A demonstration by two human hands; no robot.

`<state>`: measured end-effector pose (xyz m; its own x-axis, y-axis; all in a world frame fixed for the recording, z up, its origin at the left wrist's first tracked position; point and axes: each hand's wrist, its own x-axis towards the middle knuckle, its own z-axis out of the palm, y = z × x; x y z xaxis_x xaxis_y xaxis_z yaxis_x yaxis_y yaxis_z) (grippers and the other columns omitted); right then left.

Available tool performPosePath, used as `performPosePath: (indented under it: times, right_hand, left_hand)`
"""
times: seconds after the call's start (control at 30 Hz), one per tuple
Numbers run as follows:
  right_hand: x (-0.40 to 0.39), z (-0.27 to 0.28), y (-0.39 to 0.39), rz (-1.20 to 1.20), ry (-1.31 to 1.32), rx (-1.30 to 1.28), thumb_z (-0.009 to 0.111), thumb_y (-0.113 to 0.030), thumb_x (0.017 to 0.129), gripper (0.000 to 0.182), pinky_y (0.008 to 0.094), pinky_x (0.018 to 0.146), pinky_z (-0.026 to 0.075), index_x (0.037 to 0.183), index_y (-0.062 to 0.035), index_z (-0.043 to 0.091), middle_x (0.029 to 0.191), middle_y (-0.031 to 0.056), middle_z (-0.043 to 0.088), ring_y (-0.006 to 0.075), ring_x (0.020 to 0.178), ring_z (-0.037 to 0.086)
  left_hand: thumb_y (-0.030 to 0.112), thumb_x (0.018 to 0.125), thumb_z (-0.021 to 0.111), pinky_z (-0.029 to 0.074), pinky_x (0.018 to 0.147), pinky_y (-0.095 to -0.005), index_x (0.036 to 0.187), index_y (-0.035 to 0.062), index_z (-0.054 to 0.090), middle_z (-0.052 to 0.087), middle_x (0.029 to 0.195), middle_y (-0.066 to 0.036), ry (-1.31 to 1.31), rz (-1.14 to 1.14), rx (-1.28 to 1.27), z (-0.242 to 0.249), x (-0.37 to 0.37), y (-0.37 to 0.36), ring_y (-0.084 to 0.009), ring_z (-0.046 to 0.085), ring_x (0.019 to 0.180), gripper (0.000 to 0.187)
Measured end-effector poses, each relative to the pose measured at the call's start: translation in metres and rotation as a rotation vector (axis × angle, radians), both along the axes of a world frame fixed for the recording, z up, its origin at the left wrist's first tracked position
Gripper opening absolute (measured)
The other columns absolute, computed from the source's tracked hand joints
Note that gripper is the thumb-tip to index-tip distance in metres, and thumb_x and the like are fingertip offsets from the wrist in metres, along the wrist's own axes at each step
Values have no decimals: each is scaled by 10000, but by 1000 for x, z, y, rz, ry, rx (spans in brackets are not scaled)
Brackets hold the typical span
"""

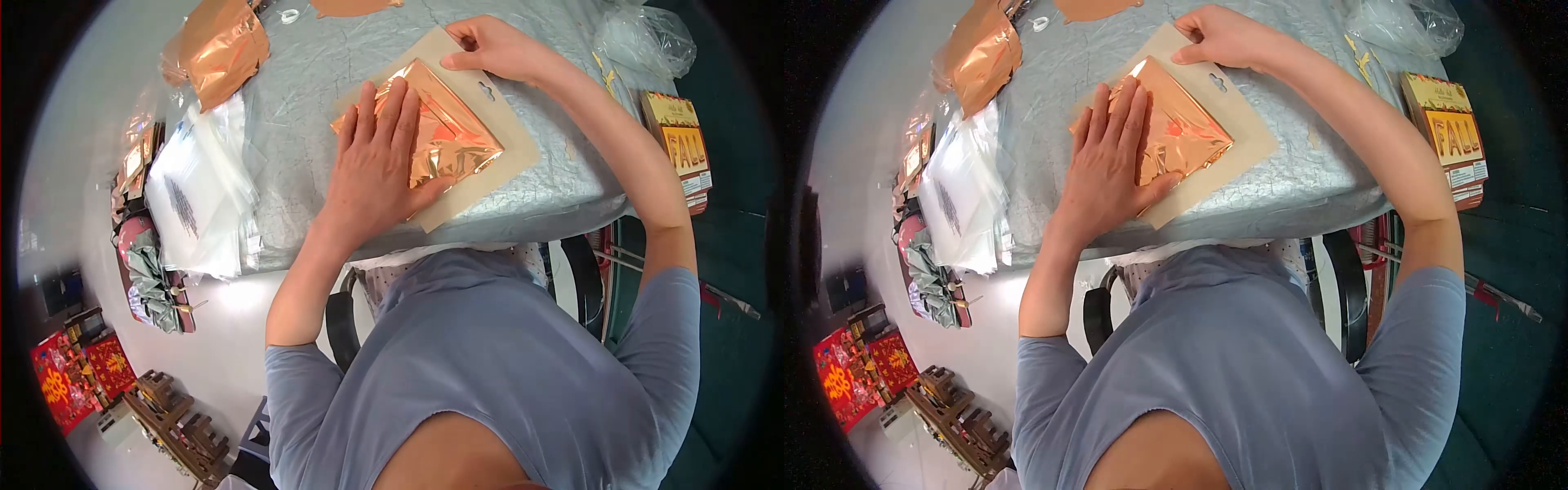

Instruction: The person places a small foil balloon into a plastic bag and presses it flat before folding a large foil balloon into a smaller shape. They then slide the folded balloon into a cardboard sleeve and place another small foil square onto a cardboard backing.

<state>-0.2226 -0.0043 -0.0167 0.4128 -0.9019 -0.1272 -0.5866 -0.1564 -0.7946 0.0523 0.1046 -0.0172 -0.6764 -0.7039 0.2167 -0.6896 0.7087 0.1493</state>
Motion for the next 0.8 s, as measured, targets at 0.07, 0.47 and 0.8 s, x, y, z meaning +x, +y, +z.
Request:
performPosePath:
  times: [0.07,0.47,0.8]
  right_hand:
    - [-2,4,5,-22,-60,-11,722,-226,945,210,284,690,456,965,-23,669,839,-26,635,68,756,544]
    - [-110,22,17,-351,230,-463,691,-187,952,206,301,695,508,1017,8,672,805,36,641,100,767,616]
    - [-30,100,49,-92,664,-635,750,-116,814,314,406,892,541,1119,-42,739,1105,171,726,291,1001,697]
  left_hand:
    - [624,873,682,221,1235,-581,1581,-27,311,283,1664,-196,-18,6,8,0,0,0,-463,197,1549,1031]
    - [582,855,712,194,1242,-568,1613,31,268,243,1689,-165,35,25,34,-7,1,1,-450,185,1556,1037]
    - [648,879,673,228,1227,-597,1575,-42,308,295,1654,-212,3,-11,-35,-6,1,0,-492,224,1530,1046]
